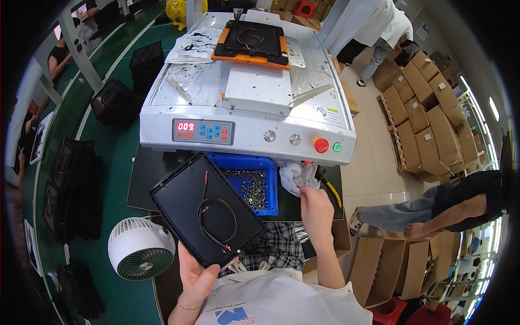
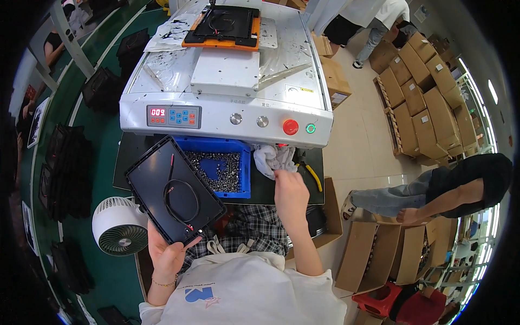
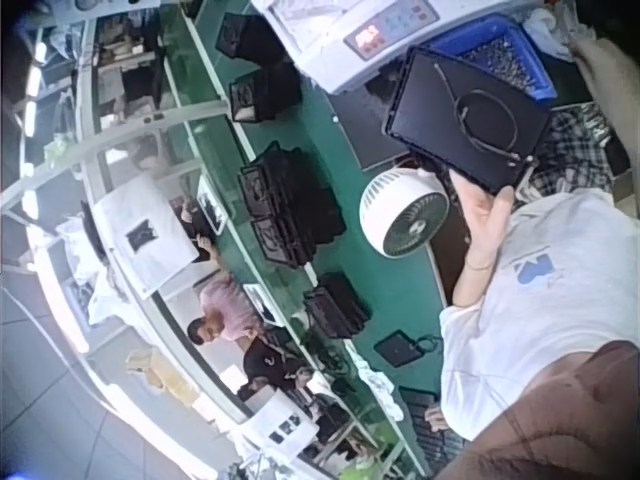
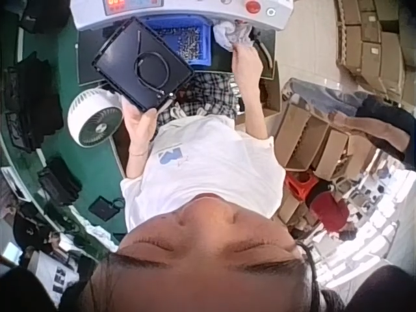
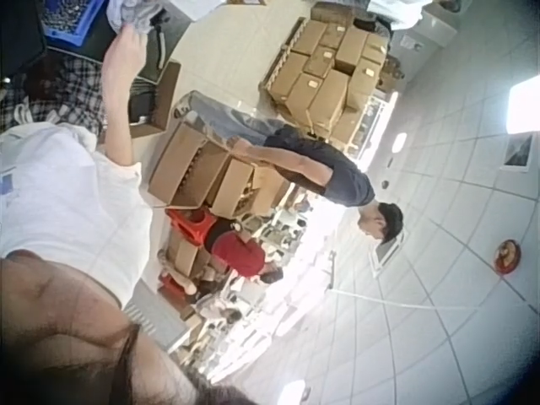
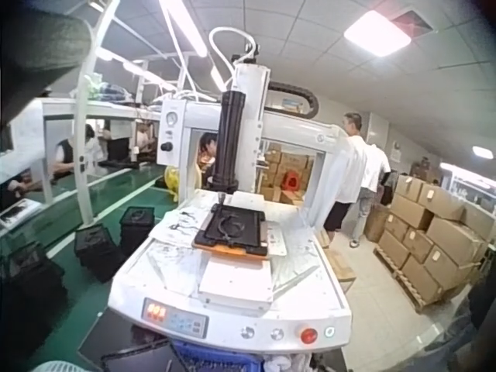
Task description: Assembling electronic tablet components on a factory production line.
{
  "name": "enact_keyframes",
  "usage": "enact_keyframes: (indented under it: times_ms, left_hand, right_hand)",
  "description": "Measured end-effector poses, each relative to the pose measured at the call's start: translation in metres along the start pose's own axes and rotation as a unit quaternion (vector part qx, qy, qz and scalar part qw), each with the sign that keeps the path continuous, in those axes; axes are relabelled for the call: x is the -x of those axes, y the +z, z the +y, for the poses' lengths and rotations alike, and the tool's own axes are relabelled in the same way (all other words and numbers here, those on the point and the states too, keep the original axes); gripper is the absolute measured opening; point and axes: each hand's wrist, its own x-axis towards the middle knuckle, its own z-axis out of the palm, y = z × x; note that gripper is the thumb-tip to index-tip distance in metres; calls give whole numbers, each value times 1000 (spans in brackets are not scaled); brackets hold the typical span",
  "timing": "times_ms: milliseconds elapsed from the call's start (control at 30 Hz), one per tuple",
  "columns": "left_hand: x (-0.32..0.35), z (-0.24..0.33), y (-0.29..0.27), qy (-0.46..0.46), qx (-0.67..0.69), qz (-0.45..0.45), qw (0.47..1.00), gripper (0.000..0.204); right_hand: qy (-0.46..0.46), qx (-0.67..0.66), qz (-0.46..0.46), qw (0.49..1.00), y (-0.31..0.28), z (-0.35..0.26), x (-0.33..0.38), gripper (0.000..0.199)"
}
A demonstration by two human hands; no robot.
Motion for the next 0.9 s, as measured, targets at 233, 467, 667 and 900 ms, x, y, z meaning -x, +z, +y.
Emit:
enact_keyframes:
  times_ms: [233,467,667,900]
  left_hand:
    - [4,0,-2,-3,-18,4,1000,88]
    - [1,-2,3,-16,-11,-10,1000,89]
    - [4,-4,4,-19,-19,-38,999,87]
    - [0,-25,-2,-16,-63,-158,985,92]
  right_hand:
    - [109,-99,-76,986,-3,-13,20,24]
    - [179,-916,113,341,-55,-10,16,38]
    - [164,-977,46,126,-65,-23,5,45]
    - [-10,-485,-147,862,-73,-79,-1,95]
